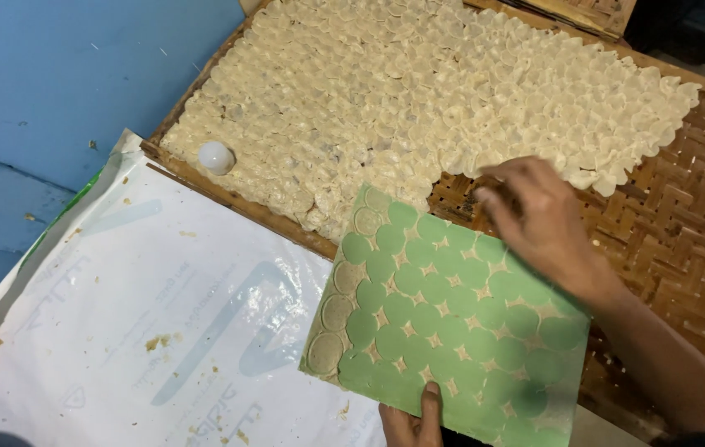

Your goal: Rolling out and shaping dough into thin rounds for crackers.

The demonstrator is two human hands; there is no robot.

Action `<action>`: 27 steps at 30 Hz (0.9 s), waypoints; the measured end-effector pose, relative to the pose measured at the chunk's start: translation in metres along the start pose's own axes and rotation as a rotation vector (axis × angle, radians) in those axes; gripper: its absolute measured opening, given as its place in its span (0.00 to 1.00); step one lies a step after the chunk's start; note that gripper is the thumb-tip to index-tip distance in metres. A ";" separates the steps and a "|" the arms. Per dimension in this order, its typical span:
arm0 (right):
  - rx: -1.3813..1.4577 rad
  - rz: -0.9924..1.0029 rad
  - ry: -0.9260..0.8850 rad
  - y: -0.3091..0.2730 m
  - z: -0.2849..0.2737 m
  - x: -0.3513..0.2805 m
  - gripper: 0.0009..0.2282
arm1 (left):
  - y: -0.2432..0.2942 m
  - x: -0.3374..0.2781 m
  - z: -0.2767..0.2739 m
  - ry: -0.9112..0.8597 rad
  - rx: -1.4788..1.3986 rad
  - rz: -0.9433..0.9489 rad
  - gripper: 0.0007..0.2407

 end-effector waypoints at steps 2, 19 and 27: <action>0.030 -0.104 -0.074 -0.031 0.020 -0.003 0.13 | -0.007 -0.005 0.000 0.050 -0.017 0.000 0.17; 0.182 -0.255 -0.296 -0.098 0.088 0.005 0.13 | -0.023 -0.009 -0.004 0.033 0.119 -0.094 0.19; 0.305 -0.209 -0.240 -0.101 0.078 0.012 0.05 | 0.013 0.015 0.005 -0.022 -0.021 0.073 0.12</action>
Point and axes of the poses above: each hand's wrist, its own x-axis towards the middle knuckle, its own z-axis out of the palm, y = z × x, the point moved 7 cm from there along x, towards the middle knuckle, and after that the axes turned 14 degrees about z, right-handed, at the moved point
